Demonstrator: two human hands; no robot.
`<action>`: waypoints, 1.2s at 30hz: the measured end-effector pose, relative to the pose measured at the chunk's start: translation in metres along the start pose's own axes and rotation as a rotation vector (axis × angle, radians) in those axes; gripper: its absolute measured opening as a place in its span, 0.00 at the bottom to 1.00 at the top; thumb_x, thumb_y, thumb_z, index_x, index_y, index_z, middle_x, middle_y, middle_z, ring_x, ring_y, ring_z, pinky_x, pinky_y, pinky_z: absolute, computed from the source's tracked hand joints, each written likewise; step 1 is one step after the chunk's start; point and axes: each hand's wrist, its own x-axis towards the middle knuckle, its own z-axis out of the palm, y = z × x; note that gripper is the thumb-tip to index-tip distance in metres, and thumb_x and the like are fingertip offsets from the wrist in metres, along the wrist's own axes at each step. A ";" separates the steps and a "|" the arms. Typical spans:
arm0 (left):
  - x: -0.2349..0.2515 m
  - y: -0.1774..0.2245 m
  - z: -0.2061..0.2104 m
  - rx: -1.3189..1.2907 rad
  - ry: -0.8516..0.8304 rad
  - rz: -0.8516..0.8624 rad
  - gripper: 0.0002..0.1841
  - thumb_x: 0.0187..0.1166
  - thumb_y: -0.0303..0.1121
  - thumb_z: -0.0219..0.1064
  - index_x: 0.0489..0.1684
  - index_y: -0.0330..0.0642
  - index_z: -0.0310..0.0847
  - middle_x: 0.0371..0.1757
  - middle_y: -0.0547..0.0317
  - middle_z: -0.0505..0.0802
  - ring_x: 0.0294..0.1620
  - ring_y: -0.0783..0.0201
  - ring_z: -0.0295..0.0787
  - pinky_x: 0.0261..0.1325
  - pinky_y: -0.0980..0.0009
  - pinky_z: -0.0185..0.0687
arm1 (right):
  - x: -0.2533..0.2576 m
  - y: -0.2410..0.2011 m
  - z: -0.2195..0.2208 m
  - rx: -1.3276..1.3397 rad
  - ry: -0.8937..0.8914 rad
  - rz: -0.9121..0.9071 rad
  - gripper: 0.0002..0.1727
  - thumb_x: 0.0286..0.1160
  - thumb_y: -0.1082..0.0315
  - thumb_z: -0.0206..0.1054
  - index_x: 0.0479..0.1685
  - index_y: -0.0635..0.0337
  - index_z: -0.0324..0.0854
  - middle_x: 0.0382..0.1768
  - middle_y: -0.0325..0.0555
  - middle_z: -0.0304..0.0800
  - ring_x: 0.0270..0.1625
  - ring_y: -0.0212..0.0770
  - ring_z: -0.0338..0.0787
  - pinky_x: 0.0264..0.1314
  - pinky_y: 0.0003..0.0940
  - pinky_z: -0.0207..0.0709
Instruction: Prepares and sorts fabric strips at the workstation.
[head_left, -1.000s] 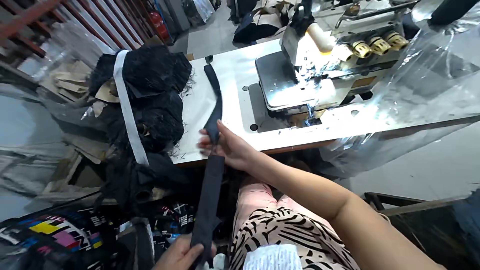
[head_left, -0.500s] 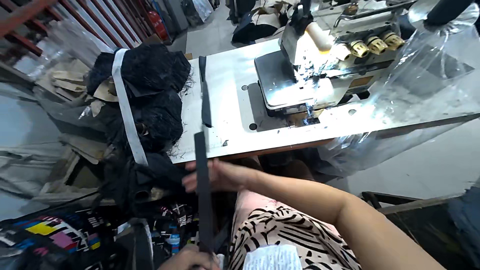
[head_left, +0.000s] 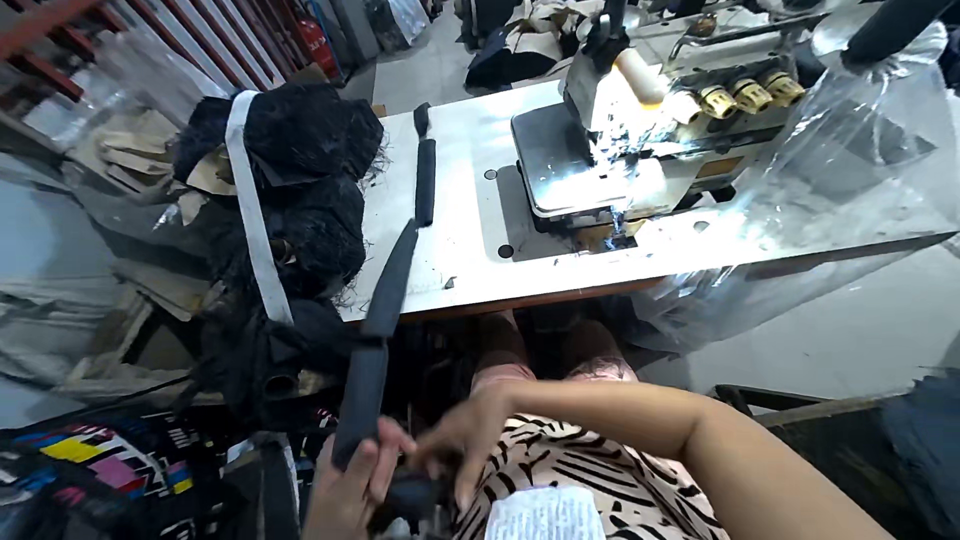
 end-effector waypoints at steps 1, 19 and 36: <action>-0.012 0.010 -0.005 0.049 -0.099 -0.002 0.12 0.83 0.53 0.64 0.47 0.64 0.91 0.23 0.84 0.89 0.26 0.85 0.85 0.52 0.81 0.88 | -0.001 -0.007 -0.021 0.157 0.120 -0.066 0.32 0.70 0.68 0.68 0.75 0.76 0.71 0.46 0.56 0.90 0.46 0.41 0.88 0.53 0.41 0.82; 0.009 -0.003 -0.002 0.203 0.068 -0.011 0.16 0.87 0.57 0.57 0.46 0.64 0.89 0.25 0.84 0.89 0.29 0.82 0.88 0.53 0.75 0.91 | 0.000 0.003 0.006 0.011 0.071 0.052 0.18 0.88 0.65 0.57 0.58 0.73 0.83 0.44 0.56 0.91 0.46 0.45 0.90 0.54 0.46 0.82; 0.024 -0.018 -0.004 0.012 0.261 -0.097 0.24 0.91 0.54 0.52 0.61 0.47 0.86 0.25 0.76 0.92 0.26 0.75 0.90 0.42 0.74 0.93 | 0.007 -0.010 0.032 -0.148 -0.041 -0.010 0.17 0.80 0.70 0.68 0.60 0.76 0.83 0.45 0.66 0.91 0.49 0.54 0.91 0.56 0.52 0.80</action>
